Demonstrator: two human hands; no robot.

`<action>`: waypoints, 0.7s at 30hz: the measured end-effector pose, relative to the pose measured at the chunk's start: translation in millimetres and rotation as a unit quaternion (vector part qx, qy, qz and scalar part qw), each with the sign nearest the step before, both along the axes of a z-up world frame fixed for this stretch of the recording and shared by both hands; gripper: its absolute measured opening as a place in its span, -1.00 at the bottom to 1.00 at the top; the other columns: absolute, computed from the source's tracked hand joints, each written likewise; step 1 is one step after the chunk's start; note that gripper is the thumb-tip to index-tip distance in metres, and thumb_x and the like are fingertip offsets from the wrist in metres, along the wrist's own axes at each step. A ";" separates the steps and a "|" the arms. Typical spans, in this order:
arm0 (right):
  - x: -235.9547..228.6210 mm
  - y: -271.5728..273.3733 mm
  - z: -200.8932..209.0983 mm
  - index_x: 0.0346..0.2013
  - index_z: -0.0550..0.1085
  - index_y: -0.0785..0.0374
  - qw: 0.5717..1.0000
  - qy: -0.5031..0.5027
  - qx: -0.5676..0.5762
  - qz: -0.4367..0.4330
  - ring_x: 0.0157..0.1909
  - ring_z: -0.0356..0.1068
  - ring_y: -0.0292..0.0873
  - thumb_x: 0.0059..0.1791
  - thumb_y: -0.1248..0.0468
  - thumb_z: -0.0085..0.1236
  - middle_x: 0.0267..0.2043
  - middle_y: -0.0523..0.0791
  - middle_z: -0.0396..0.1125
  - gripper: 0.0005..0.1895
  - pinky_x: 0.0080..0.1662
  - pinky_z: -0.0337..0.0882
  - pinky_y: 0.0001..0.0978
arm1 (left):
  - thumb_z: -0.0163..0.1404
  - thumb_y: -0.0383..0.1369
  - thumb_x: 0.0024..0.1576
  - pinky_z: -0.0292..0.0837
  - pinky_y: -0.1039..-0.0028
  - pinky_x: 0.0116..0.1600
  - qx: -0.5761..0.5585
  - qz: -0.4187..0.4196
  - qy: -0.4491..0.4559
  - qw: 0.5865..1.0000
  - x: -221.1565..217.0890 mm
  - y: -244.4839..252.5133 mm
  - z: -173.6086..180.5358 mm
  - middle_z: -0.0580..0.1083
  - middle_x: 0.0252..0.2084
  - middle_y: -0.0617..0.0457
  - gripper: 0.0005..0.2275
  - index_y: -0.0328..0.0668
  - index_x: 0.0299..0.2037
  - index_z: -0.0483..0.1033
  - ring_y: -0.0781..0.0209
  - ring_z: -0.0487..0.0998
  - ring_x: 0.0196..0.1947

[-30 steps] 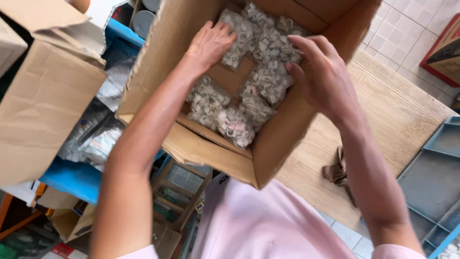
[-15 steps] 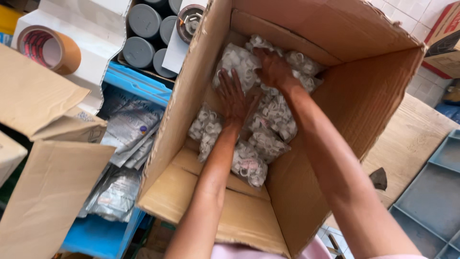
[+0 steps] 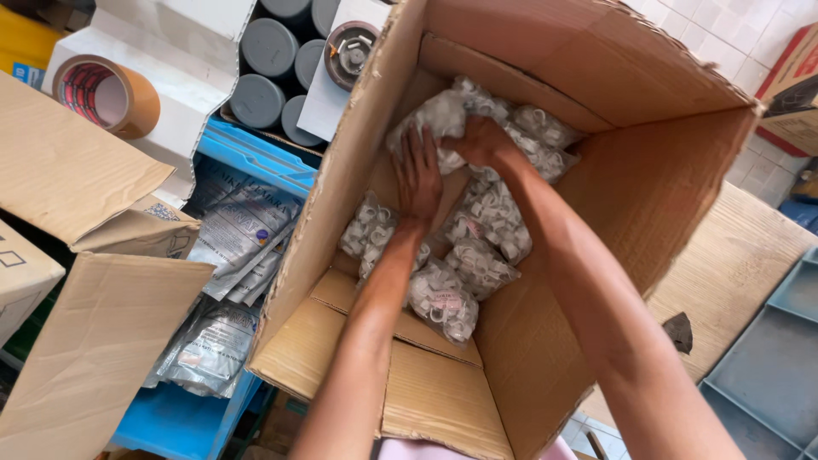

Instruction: The person wipes a small plastic bag containing white items on a wooden table using a brown cloth. They then place the bag into a blue crate filled with similar bags. The person repeats this process with another bag taken from a cardboard box.

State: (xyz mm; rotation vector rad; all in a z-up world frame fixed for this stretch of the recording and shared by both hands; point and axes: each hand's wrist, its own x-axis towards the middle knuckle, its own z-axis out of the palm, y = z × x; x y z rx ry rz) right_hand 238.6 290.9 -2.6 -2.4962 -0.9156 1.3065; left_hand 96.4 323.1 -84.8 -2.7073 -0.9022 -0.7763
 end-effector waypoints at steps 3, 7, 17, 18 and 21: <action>23.3 -13.8 35.7 0.04 0.44 0.55 0.997 -0.037 -0.012 0.069 0.25 0.23 0.31 -0.13 -0.45 -0.07 0.11 0.34 0.28 0.03 0.25 0.24 0.10 | -0.36 -0.47 0.29 0.45 0.03 0.10 0.028 -0.072 -0.008 0.997 7.6 18.0 31.7 0.37 0.18 -0.22 -0.67 -0.26 0.21 0.34 -0.04 0.48 0.12; 36.5 -29.5 89.2 0.04 0.45 0.34 0.999 0.014 -0.038 0.001 0.01 0.40 0.12 0.05 -0.32 -0.36 -0.01 0.17 0.38 -0.21 -0.04 0.36 -0.02 | -0.28 -0.44 0.23 0.38 0.02 0.26 -0.036 -0.111 0.098 0.988 7.3 34.0 65.8 0.19 0.36 -0.13 -0.56 -0.17 0.36 0.14 0.01 0.37 0.29; -12.5 -152.1 242.0 0.25 0.25 0.18 0.866 -0.306 0.340 0.203 0.22 0.13 0.23 -0.19 0.45 0.27 0.22 0.15 0.15 -0.27 0.09 0.28 0.15 | -0.05 -0.71 0.05 0.46 -0.03 0.05 -0.327 -0.347 0.016 0.879 -42.2 -33.3 287.5 0.27 0.28 -0.24 -0.41 -0.26 0.33 0.11 -0.31 0.39 0.19; -18.8 -170.5 251.4 0.09 0.43 0.28 0.843 -0.299 0.387 0.226 0.25 0.14 0.19 -0.17 0.44 0.30 0.19 0.09 0.22 -0.47 0.09 0.26 0.14 | -0.03 -0.69 0.10 0.45 -0.02 0.08 -0.311 -0.375 0.023 0.873 -49.6 -49.3 303.6 0.28 0.28 -0.26 -0.43 -0.23 0.34 0.11 -0.31 0.38 0.21; -17.9 -236.4 272.3 0.03 0.44 0.43 0.816 -0.244 0.456 0.259 0.15 0.31 0.21 -0.20 0.47 0.33 0.12 0.18 0.32 -0.49 0.10 0.36 0.06 | 0.12 -0.61 0.12 0.38 0.02 0.30 -0.277 -0.431 0.027 0.858 -59.1 -96.8 325.4 0.30 0.26 -0.42 -0.43 -0.38 0.32 0.12 -0.34 0.37 0.25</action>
